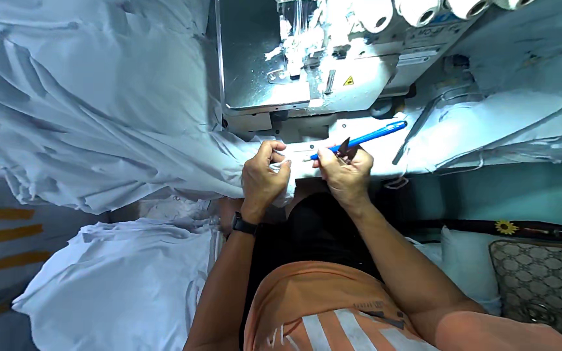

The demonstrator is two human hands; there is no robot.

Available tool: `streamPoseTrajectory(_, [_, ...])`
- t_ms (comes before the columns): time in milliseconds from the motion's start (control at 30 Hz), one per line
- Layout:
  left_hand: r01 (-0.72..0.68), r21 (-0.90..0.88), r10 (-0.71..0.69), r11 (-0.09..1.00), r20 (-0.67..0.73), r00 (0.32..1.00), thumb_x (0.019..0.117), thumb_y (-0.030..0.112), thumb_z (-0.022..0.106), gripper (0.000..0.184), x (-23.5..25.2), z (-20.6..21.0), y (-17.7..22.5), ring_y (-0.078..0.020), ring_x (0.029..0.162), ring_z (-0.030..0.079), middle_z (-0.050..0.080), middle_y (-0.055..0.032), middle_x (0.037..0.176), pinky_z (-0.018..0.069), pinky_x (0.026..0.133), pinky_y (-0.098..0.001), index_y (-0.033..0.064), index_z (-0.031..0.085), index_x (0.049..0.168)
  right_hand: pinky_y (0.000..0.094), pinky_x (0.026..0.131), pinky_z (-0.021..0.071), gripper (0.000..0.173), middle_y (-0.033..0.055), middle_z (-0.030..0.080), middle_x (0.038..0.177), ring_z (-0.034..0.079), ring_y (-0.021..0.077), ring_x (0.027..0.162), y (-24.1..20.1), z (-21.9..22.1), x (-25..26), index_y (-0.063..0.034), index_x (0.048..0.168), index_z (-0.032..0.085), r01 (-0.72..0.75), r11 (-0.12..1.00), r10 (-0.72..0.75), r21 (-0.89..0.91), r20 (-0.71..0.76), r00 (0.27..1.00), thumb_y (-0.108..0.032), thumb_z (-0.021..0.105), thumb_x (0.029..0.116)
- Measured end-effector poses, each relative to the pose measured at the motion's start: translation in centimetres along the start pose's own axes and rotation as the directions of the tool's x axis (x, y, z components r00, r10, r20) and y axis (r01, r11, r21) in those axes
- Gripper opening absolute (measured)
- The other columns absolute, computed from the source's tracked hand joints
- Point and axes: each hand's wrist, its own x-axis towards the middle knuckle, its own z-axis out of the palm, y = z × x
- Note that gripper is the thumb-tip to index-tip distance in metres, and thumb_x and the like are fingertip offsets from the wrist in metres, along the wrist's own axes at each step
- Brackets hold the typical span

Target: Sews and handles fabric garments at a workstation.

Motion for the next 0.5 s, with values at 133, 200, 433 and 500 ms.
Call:
streamPoseTrajectory(133, [-0.017, 0.039, 0.019, 0.999, -0.041, 0.999, 0.0834, 0.007, 0.069, 0.034, 0.1, 0.5, 0.0, -0.0178, 0.057, 0.061, 0.065, -0.0047, 0.073, 0.0498, 0.049, -0.0331, 0.0069, 0.060, 0.116, 0.0136, 0.048, 0.0454, 0.006, -0.0023, 0.063, 0.074, 0.053, -0.0011, 0.054, 2.0, 2.1, 0.2, -0.0040, 0.101, 0.065, 0.033, 0.998, -0.031, 0.057, -0.032, 0.999, -0.003, 0.064, 0.0947])
streamPoseTrajectory(200, [-0.034, 0.043, 0.037, 0.999, -0.056, 0.998, 0.0828, 0.006, 0.069, 0.033, 0.3, 0.6, 0.0, -0.0174, 0.058, 0.060, 0.065, -0.0050, 0.073, 0.0495, 0.049, -0.0327, 0.0058, 0.061, 0.115, 0.0131, 0.048, 0.0459, 0.007, -0.0031, 0.064, 0.075, 0.054, -0.0019, 0.054, 2.1, 2.2, 0.2, -0.0040, 0.101, 0.065, 0.033, 0.998, -0.032, 0.060, -0.008, 0.999, -0.002, 0.064, 0.0946])
streamPoseTrajectory(433, [-0.050, 0.074, 0.056, 0.996, -0.084, 0.995, 0.0819, 0.004, 0.068, 0.028, 0.6, 0.9, 0.2, -0.0163, 0.062, 0.062, 0.066, -0.0060, 0.076, 0.0514, 0.053, -0.0312, 0.0041, 0.062, 0.109, 0.0125, 0.049, 0.0451, 0.006, -0.0024, 0.062, 0.075, 0.052, -0.0022, 0.054, 2.2, 2.0, 0.2, -0.0023, 0.100, 0.066, 0.054, 0.998, -0.056, 0.042, 0.035, 0.998, -0.002, 0.064, 0.0943])
streamPoseTrajectory(500, [-0.050, 0.072, 0.056, 0.996, -0.087, 0.995, 0.0818, 0.004, 0.068, 0.027, 0.5, 0.9, 0.2, -0.0162, 0.062, 0.062, 0.066, -0.0057, 0.076, 0.0514, 0.053, -0.0312, 0.0044, 0.062, 0.109, 0.0119, 0.048, 0.0441, 0.005, -0.0028, 0.062, 0.075, 0.051, -0.0027, 0.054, 2.1, 2.0, 0.3, -0.0023, 0.099, 0.065, 0.051, 0.998, -0.052, 0.029, 0.046, 0.998, -0.002, 0.063, 0.0944])
